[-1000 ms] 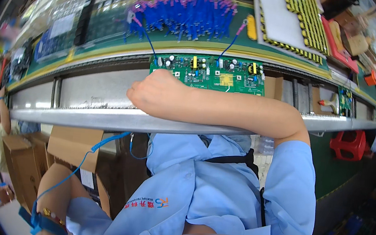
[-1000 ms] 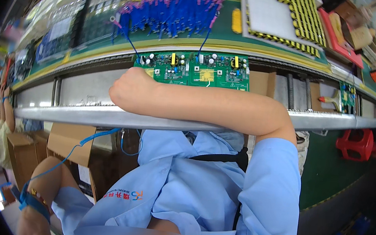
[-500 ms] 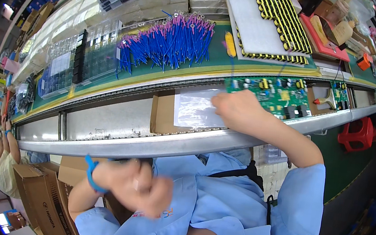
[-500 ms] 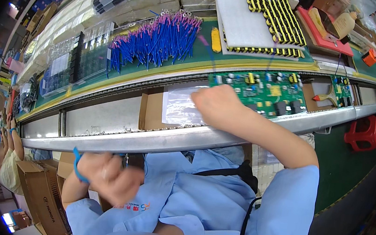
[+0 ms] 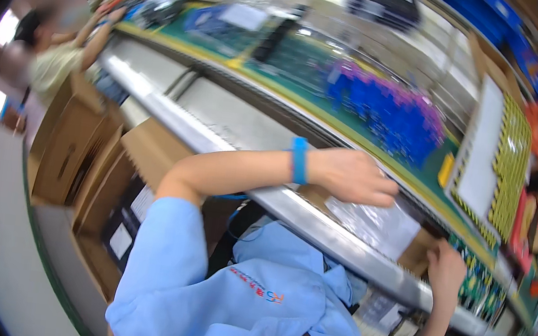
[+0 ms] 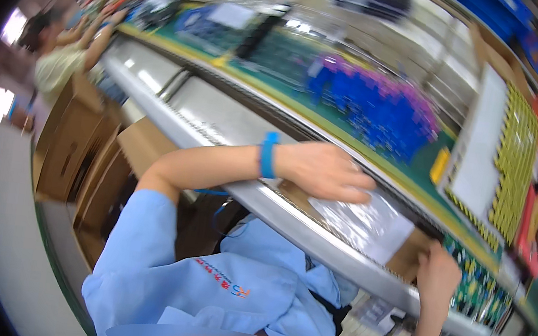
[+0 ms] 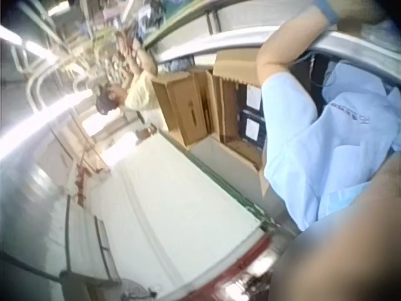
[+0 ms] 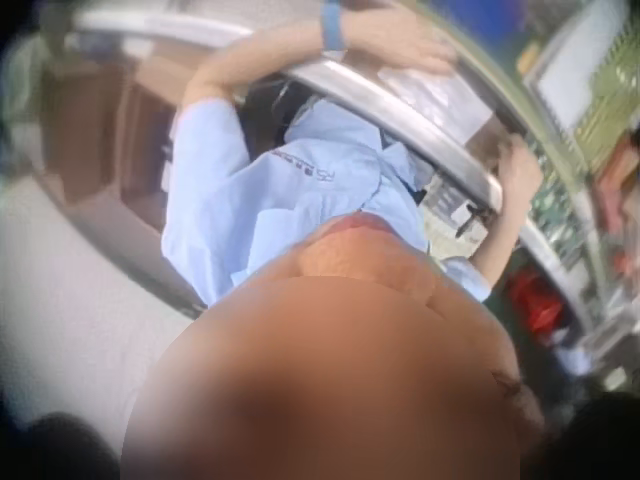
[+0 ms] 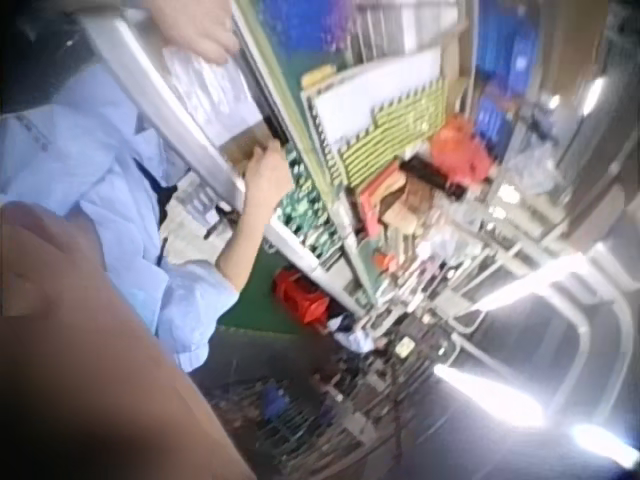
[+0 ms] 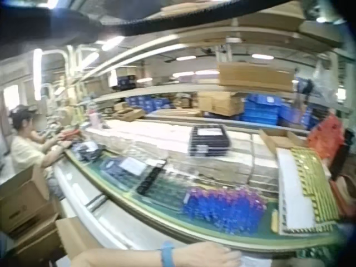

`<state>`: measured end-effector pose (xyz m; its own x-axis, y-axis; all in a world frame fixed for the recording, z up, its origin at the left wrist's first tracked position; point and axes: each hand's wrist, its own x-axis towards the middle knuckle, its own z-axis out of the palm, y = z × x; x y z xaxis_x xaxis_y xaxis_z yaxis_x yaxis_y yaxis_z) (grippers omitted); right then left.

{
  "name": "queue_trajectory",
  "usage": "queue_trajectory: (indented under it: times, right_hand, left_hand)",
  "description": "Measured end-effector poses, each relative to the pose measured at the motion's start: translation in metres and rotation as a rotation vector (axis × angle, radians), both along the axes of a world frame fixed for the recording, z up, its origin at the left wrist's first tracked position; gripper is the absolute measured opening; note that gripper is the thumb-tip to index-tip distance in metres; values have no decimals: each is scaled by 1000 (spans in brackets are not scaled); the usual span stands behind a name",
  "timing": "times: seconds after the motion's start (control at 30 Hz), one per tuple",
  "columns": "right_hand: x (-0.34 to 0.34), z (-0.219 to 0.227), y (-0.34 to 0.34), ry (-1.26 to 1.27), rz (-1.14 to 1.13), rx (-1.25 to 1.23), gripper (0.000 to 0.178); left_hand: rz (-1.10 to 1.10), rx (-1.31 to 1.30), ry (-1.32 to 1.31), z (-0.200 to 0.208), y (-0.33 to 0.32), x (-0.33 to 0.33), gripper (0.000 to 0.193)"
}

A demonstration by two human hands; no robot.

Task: Assemble electronic components onto a printed circuit board and package finished units.

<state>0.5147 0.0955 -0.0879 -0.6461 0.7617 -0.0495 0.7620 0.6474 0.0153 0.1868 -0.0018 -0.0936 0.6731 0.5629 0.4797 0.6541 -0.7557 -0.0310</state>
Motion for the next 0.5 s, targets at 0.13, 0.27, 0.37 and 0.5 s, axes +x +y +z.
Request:
queue_trajectory:
  times: [0.13, 0.27, 0.37, 0.5]
  right_hand:
    - [18, -4, 6, -38, -34, 20, 15]
    - [22, 13, 11, -149, -176, -89, 30]
    - [26, 26, 18, -200, -200, -353, 31]
    - [25, 24, 20, -261, -291, -261, 29]
  left_hand:
    - [0, -79, -64, -16, -2, -1, 16]
    - [31, -84, -73, -24, 6, 4, 14]
    - [-26, -15, -142, -31, 4, 8, 15]
    - [39, -93, -42, -36, 3, 9, 17]
